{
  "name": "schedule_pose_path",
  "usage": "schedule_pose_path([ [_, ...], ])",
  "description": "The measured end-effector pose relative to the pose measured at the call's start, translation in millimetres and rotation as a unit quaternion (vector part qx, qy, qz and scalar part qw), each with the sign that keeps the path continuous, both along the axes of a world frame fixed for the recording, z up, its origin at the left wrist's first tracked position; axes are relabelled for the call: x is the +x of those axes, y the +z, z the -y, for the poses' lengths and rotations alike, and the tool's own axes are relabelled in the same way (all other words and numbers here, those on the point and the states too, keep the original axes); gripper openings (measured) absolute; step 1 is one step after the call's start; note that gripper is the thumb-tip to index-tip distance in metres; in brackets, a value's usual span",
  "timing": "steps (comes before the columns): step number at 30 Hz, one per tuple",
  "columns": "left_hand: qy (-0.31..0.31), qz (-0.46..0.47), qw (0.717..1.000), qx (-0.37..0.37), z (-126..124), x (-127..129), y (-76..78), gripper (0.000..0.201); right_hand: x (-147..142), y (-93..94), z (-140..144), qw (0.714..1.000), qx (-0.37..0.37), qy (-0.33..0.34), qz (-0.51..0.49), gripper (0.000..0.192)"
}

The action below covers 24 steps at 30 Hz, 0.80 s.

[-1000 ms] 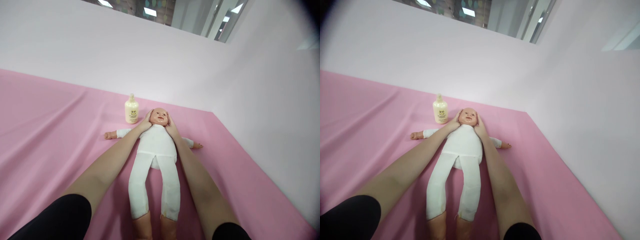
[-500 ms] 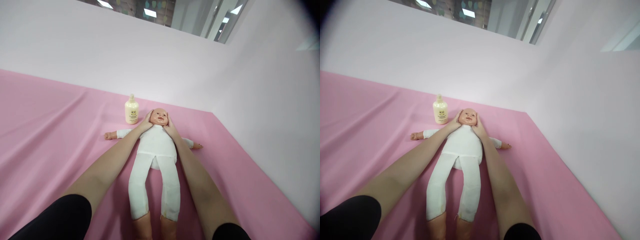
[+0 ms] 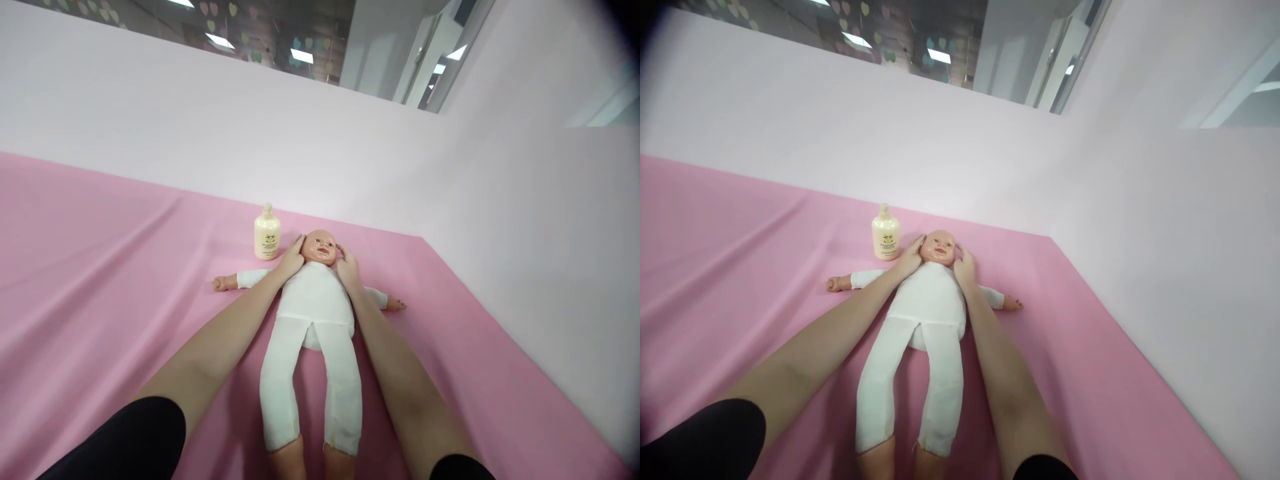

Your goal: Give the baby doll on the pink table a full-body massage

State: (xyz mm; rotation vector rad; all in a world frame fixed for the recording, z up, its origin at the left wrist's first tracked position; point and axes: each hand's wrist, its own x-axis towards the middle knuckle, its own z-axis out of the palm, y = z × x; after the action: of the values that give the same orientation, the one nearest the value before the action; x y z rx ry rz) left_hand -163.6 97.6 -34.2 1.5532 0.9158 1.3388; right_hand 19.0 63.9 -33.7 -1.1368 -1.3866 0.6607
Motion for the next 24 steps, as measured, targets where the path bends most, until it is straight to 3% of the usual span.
schedule_pose_path([
  [2, 0.021, -0.029, 0.998, 0.058, 4.3, -2.1, 12.1, 0.073, -4.0, 15.2, 9.5, 0.994, 0.052, -0.095, 0.018, 0.032],
  [5, 0.024, -0.066, 0.983, 0.167, 14.0, -8.6, 42.9, 0.065, -17.7, 39.2, 26.6, 0.986, 0.097, -0.126, 0.053, 0.018],
  [9, 0.073, -0.122, 0.95, 0.278, 25.6, -32.2, 91.2, 0.051, -50.2, 61.0, 47.5, 0.996, 0.042, -0.038, 0.076, 0.007],
  [12, 0.138, -0.15, 0.929, 0.308, 23.1, -56.8, 110.5, 0.046, -74.3, 64.7, 59.7, 0.987, 0.051, 0.053, 0.143, 0.01],
  [14, 0.171, -0.18, 0.924, 0.29, 15.4, -70.3, 110.0, 0.039, -84.7, 61.8, 66.8, 0.969, 0.049, 0.121, 0.209, 0.011],
  [17, 0.173, -0.247, 0.924, 0.235, 1.7, -81.1, 95.9, 0.028, -90.8, 53.3, 75.7, 0.925, 0.028, 0.191, 0.326, 0.017],
  [21, 0.194, -0.276, 0.916, 0.217, -5.2, -81.0, 81.4, 0.03, -90.1, 45.5, 81.0, 0.89, 0.003, 0.191, 0.414, 0.033],
  [24, 0.233, -0.343, 0.883, 0.219, 2.5, -75.8, 89.2, 0.031, -90.9, 44.0, 81.1, 0.877, -0.008, 0.188, 0.442, 0.043],
])
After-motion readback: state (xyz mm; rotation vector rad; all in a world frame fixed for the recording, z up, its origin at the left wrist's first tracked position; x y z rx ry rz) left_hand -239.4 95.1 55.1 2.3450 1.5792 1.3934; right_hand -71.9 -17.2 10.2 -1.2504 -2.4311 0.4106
